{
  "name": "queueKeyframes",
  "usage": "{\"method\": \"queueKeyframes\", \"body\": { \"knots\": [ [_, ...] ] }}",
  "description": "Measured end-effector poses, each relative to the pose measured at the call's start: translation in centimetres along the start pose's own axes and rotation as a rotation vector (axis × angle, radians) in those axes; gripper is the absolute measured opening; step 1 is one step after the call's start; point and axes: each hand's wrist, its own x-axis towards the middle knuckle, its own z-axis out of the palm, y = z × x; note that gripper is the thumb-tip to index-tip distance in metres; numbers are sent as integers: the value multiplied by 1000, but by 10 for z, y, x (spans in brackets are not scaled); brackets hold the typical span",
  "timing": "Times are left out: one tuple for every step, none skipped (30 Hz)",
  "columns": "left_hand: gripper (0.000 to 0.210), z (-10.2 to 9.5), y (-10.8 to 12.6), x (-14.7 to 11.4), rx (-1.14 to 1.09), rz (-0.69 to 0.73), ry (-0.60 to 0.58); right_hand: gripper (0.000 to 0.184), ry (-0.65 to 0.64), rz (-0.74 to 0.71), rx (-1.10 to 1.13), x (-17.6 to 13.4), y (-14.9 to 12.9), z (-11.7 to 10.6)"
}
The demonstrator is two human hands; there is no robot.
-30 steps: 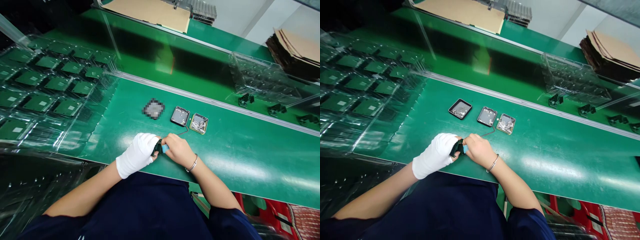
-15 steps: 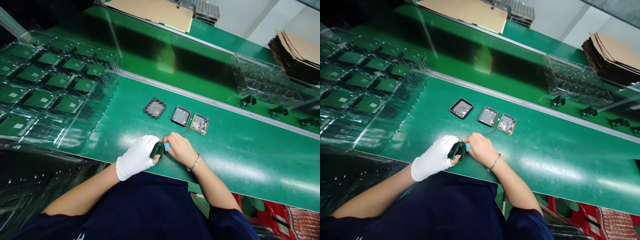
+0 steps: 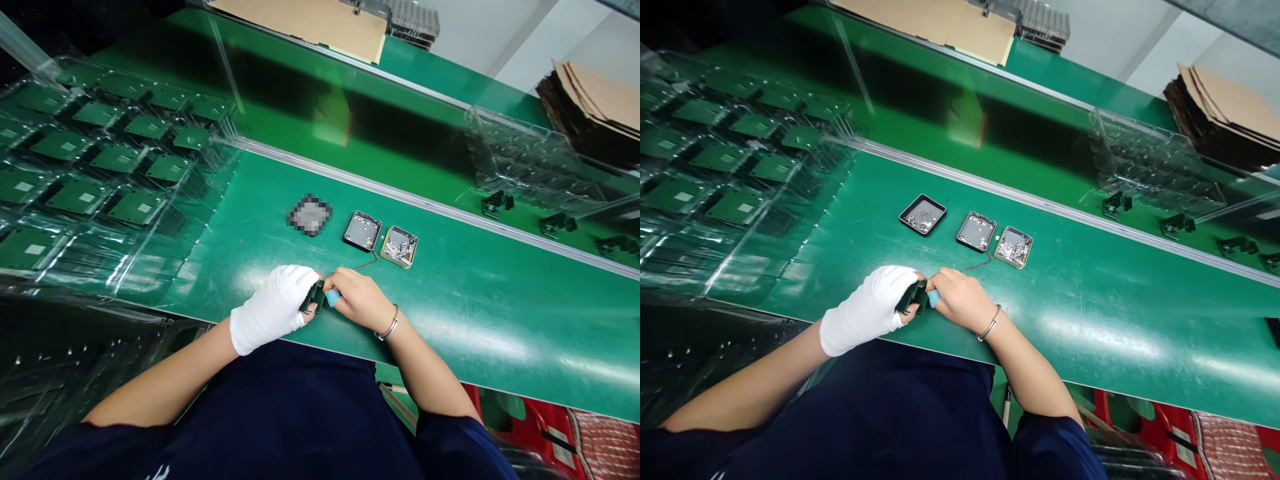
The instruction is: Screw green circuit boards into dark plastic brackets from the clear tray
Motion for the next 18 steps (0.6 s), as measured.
{"method": "queueKeyframes", "body": {
  "knots": [
    [27, 0, 0, 0, 17, 6, 9, 23, -1, 3, 2, 0, 0, 0],
    [27, 0, 0, 0, 28, 13, 20, 23, -2, 7, 4, 0, 1, 0],
    [27, 0, 0, 0, 31, 17, 30, 22, 0, 11, 5, 0, 1, 0],
    [27, 0, 1, -1, 26, 17, 35, 22, 4, 11, 6, 0, 1, 0],
    [26, -1, 1, -1, 19, 11, 33, 22, 6, 6, 7, 0, 1, 0],
    [25, -2, 2, -1, 10, 1, 26, 22, 5, -4, 11, 0, 1, 0],
    [24, -2, 4, -1, 3, -8, 17, 22, 4, -16, 17, 0, 1, 1],
    [24, -2, 5, -1, 2, -15, 7, 22, 3, -24, 23, 0, 1, 1],
    [23, -2, 5, -1, 2, -20, 1, 21, 5, -26, 31, 0, 1, 2],
    [24, -1, 6, -1, 1, -27, 1, 20, 10, -24, 44, 0, 1, 2],
    [26, 0, 5, -2, -9, -39, 0, 19, 18, -16, 63, 0, 2, 2],
    [28, 2, 4, -2, -31, -54, -3, 17, 30, -6, 91, 1, 2, 1],
    [31, 4, 2, -3, -67, -72, -4, 14, 44, 4, 126, 1, 3, 0],
    [35, 6, 0, -4, -111, -89, -1, 12, 58, 17, 167, 1, 3, -2],
    [42, 8, -2, -5, -158, -99, 9, 9, 74, 28, 210, 1, 3, -4],
    [49, 10, -5, -6, -198, -104, 28, 8, 86, 38, 252, 1, 3, -6],
    [54, 10, -7, -7, -226, -100, 62, 6, 97, 43, 292, 1, 3, -8],
    [55, 10, -8, -7, -238, -90, 103, 6, 101, 42, 334, 2, 3, -10]
  ]
}}
